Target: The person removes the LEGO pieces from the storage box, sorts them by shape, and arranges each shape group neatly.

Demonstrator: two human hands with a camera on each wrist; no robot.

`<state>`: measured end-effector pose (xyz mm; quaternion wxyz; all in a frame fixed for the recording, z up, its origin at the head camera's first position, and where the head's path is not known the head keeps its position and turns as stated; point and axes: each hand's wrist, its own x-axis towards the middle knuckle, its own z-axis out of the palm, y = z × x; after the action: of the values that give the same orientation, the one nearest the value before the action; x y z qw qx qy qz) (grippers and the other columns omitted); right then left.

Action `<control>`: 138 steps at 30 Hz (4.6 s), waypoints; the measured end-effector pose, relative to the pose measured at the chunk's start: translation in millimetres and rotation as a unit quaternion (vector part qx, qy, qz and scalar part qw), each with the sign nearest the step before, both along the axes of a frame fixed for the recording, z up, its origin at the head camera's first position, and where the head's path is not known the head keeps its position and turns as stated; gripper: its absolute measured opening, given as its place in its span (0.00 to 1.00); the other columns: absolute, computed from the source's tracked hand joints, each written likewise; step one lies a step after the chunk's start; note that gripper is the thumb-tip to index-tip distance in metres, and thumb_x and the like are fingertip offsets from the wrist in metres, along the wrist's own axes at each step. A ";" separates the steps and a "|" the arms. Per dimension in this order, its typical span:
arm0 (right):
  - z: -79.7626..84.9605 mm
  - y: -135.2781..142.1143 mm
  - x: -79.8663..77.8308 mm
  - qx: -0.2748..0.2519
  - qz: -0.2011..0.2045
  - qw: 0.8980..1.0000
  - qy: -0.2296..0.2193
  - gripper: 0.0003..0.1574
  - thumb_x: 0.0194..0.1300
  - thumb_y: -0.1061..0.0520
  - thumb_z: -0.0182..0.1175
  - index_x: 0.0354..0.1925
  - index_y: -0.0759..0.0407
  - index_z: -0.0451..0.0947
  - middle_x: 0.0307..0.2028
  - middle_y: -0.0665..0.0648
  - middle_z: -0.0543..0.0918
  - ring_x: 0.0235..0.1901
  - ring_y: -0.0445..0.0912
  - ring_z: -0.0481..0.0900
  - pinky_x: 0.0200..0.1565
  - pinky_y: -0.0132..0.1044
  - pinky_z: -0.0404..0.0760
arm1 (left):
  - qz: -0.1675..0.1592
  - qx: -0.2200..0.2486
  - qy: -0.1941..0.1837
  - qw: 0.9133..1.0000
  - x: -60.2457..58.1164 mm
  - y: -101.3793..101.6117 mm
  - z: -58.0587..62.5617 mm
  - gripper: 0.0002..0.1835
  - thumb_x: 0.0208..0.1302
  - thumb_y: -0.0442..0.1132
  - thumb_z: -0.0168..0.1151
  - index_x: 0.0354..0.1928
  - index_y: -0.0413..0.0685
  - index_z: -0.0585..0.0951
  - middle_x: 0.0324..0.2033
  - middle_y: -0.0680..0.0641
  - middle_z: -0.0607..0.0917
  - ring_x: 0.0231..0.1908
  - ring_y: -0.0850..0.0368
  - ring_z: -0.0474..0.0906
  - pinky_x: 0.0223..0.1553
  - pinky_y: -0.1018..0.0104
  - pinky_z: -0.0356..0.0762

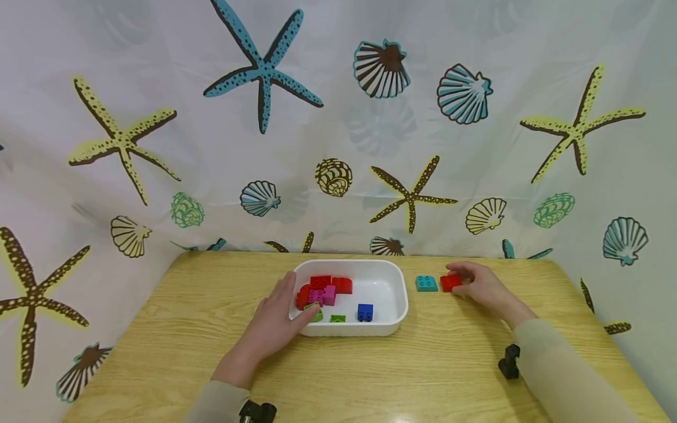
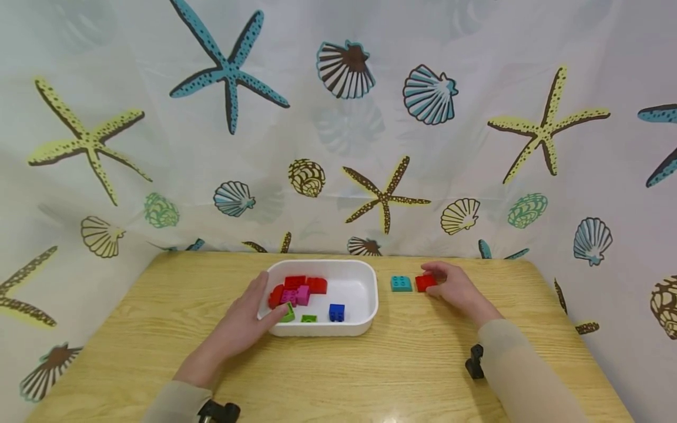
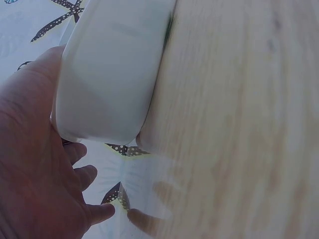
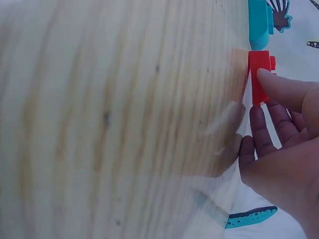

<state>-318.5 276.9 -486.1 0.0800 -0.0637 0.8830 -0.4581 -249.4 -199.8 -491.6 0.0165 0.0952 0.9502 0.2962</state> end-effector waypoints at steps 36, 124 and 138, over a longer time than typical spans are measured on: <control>18.7 -9.9 3.1 0.035 -0.011 0.999 0.010 0.39 0.76 0.65 0.67 0.80 0.60 0.70 0.79 0.70 0.68 0.78 0.70 0.61 0.76 0.69 0.64 | -0.005 0.004 -0.006 1.000 0.5 -1.1 0.9 0.61 0.75 0.71 0.61 0.91 0.47 0.41 0.89 0.39 0.46 0.87 0.33 0.40 0.80 0.25 0.43; 5.5 -220.3 -6.8 0.115 0.099 0.987 0.057 0.23 0.75 0.57 0.74 0.66 0.52 0.87 0.59 0.53 0.89 0.59 0.50 0.84 0.69 0.50 0.80 | -0.008 0.007 -0.009 1.000 1.4 -2.2 3.4 0.62 0.74 0.74 0.60 0.91 0.47 0.42 0.89 0.39 0.46 0.86 0.33 0.43 0.79 0.23 0.44; 23.2 -211.7 6.0 0.092 0.068 0.991 0.063 0.24 0.77 0.55 0.72 0.68 0.51 0.86 0.58 0.52 0.89 0.55 0.49 0.85 0.62 0.48 0.85 | -0.002 0.012 -0.012 1.000 3.5 -0.3 1.0 0.61 0.74 0.73 0.61 0.91 0.48 0.42 0.89 0.40 0.46 0.87 0.33 0.41 0.79 0.23 0.44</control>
<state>-312.5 65.3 -462.9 0.0608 -0.1450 0.9181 -0.3638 -245.8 -200.2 -490.7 0.0279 0.0938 0.9461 0.3087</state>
